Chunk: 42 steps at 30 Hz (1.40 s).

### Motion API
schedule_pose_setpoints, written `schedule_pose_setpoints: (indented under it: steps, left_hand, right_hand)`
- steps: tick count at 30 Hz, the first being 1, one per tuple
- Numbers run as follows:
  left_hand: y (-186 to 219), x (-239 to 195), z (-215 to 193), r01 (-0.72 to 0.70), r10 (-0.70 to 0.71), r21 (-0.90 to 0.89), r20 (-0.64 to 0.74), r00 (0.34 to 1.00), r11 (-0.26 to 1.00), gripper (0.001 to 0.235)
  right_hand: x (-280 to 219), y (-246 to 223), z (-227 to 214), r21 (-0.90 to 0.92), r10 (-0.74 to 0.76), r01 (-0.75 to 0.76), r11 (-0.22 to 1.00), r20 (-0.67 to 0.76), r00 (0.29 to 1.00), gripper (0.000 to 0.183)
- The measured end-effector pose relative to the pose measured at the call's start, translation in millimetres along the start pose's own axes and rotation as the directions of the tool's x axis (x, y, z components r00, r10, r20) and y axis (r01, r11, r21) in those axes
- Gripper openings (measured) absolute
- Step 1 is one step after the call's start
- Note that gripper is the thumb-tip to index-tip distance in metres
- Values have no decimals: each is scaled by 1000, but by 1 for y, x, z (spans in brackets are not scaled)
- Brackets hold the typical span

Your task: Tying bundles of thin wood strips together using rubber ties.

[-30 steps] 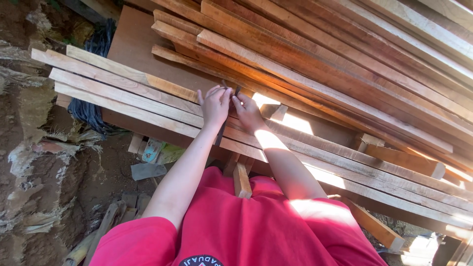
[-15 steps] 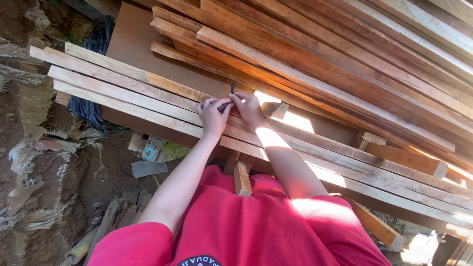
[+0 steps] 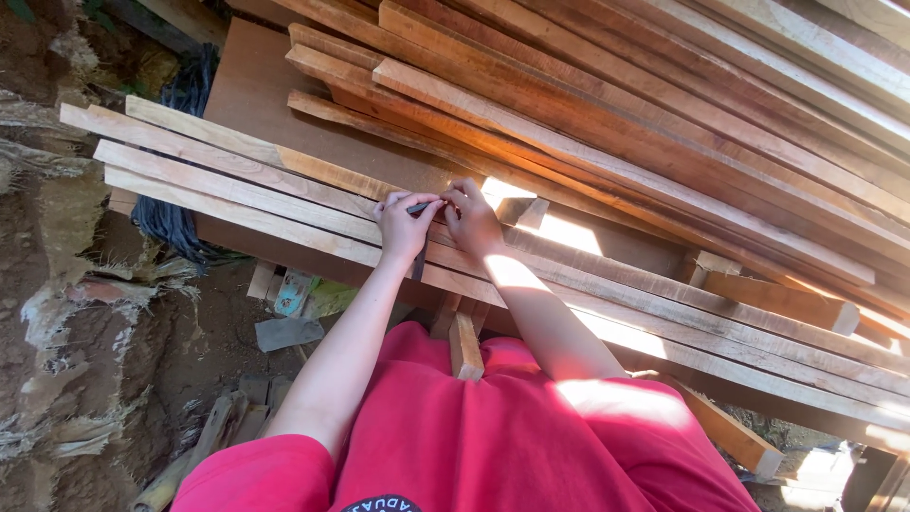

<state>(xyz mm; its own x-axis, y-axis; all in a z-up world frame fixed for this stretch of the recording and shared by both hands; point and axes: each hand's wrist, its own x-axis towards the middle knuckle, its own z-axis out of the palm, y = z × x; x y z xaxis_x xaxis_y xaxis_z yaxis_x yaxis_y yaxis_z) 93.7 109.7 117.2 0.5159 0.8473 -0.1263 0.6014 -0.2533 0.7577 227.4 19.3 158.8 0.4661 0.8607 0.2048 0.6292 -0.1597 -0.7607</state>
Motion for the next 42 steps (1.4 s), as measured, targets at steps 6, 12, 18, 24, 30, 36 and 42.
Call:
schedule_pose_setpoints:
  steps: [6, 12, 18, 24, 30, 36, 42]
  left_hand:
    - [12, 1, -7, 1, 0, -107, 9, 1000, 994, 10]
    - [11, 3, -23, -37, 44, -199, 29, 999, 979, 10]
    - [12, 7, -29, -73, 81, -236, 27, 996, 969, 14]
    - [17, 8, -32, -104, 113, -204, 33, 993, 973, 12]
    - [18, 2, -42, -201, 214, -117, 113, 970, 973, 15]
    - [0, 10, -44, -216, 274, -286, 179, 945, 934, 19]
    - [-10, 9, -36, -237, 273, -254, 118, 955, 938, 12]
  right_hand:
    - [8, 10, -1, 144, 75, -95, 985, 144, 987, 19]
    - [16, 14, -7, 351, 196, -372, 860, 445, 874, 13]
    - [18, -2, -15, 348, 185, -290, 892, 305, 934, 17]
    - [14, -12, -15, 325, 183, -231, 917, 173, 968, 33]
    - [10, 2, -7, 252, 82, -97, 963, 67, 994, 16]
    - [8, 0, -4, 224, 83, -81, 971, 3, 997, 13]
    - [12, -4, -6, 196, 48, -45, 980, -12, 999, 12]
